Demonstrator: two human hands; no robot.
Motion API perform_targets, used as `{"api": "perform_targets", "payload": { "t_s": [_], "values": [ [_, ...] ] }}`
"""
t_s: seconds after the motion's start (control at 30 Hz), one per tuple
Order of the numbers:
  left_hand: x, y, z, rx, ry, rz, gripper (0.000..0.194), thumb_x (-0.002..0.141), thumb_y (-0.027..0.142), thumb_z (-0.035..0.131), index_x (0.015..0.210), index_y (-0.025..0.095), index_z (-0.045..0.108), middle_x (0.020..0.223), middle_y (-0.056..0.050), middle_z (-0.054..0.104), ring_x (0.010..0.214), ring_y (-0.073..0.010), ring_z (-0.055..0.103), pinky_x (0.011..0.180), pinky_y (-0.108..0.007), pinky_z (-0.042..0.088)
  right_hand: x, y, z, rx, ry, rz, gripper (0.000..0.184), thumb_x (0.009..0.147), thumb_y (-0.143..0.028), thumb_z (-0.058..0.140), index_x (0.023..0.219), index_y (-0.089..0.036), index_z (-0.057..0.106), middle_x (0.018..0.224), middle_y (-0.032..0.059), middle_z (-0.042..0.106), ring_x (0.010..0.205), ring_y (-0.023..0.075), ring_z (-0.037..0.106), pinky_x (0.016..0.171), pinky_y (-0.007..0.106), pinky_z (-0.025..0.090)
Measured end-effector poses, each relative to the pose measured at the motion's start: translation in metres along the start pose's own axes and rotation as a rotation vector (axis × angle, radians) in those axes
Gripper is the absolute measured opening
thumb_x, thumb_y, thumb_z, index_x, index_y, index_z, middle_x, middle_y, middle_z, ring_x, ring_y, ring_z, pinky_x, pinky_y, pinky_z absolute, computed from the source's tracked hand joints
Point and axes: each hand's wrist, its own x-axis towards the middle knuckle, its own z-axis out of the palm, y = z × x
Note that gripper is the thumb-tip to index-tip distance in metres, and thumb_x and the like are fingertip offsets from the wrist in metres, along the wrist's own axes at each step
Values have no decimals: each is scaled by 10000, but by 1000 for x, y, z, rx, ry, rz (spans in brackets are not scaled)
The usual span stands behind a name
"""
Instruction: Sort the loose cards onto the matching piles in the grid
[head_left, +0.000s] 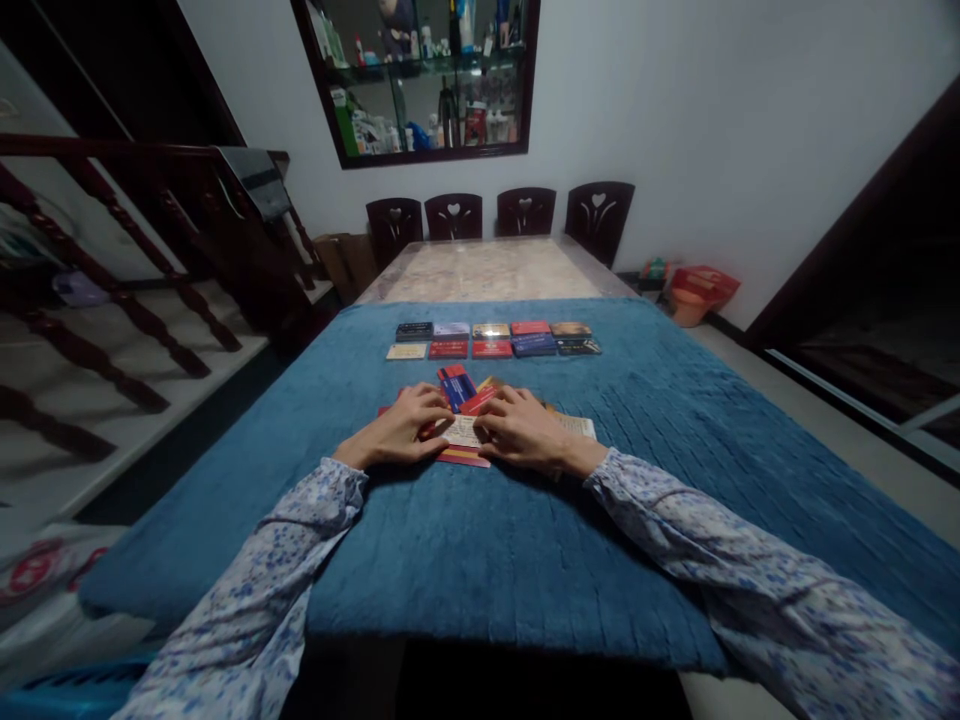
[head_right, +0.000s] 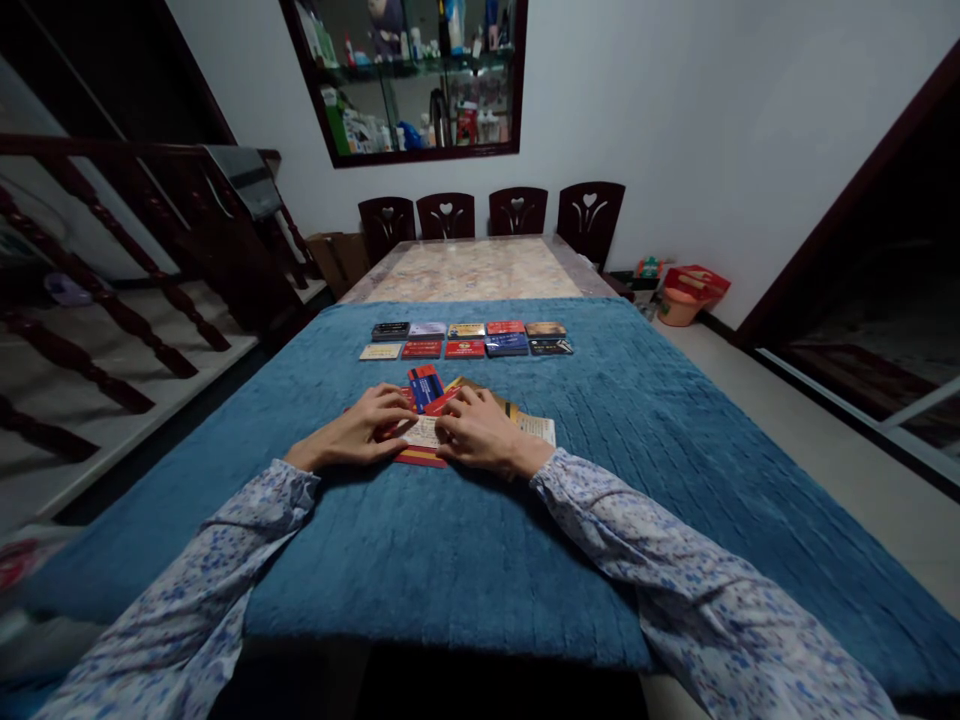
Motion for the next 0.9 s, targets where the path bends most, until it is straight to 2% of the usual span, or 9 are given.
{"api": "perform_targets", "payload": {
  "t_s": [0.17, 0.33, 0.6, 0.77, 0.9],
  "values": [
    [0, 0, -2, -9, -15, -3, 211, 898, 339, 659, 1048, 220, 747, 1167, -98, 675, 1202, -295, 506, 1078, -519, 417, 3, 1, 2, -4, 19, -9, 252, 974, -413, 640, 1056, -206, 758, 1142, 125, 723, 1128, 290, 502, 904, 412, 336],
    [0, -1, -1, -16, 8, 14, 184, 892, 336, 669, 1005, 225, 762, 1090, -89, 695, 1167, -289, 540, 1061, -501, 437, 5, 4, 5, -51, 49, -39, 231, 967, -354, 627, 1009, -180, 774, 1071, 129, 754, 1083, 271, 541, 951, 422, 341],
    [1, -8, -1, -54, 61, 70, 166, 918, 276, 637, 968, 185, 767, 1069, -99, 746, 1109, -258, 616, 1026, -457, 475, 6, 18, 18, -39, 218, -153, 226, 982, -281, 581, 933, -188, 782, 942, 88, 782, 956, 233, 596, 891, 387, 409],
    [2, -15, -1, -81, 114, 153, 155, 924, 226, 621, 939, 195, 773, 964, -73, 781, 989, -222, 676, 947, -401, 519, 8, 23, 31, -8, 365, -145, 193, 966, -247, 586, 953, -200, 773, 974, 98, 771, 960, 229, 593, 866, 373, 432],
    [3, -17, -2, -91, 151, 132, 197, 949, 227, 589, 898, 192, 776, 917, -67, 778, 902, -194, 690, 872, -353, 539, 9, 28, 29, 0, 365, -158, 213, 993, -241, 564, 901, -197, 751, 905, 86, 755, 912, 214, 591, 828, 346, 434]
  ]
}}
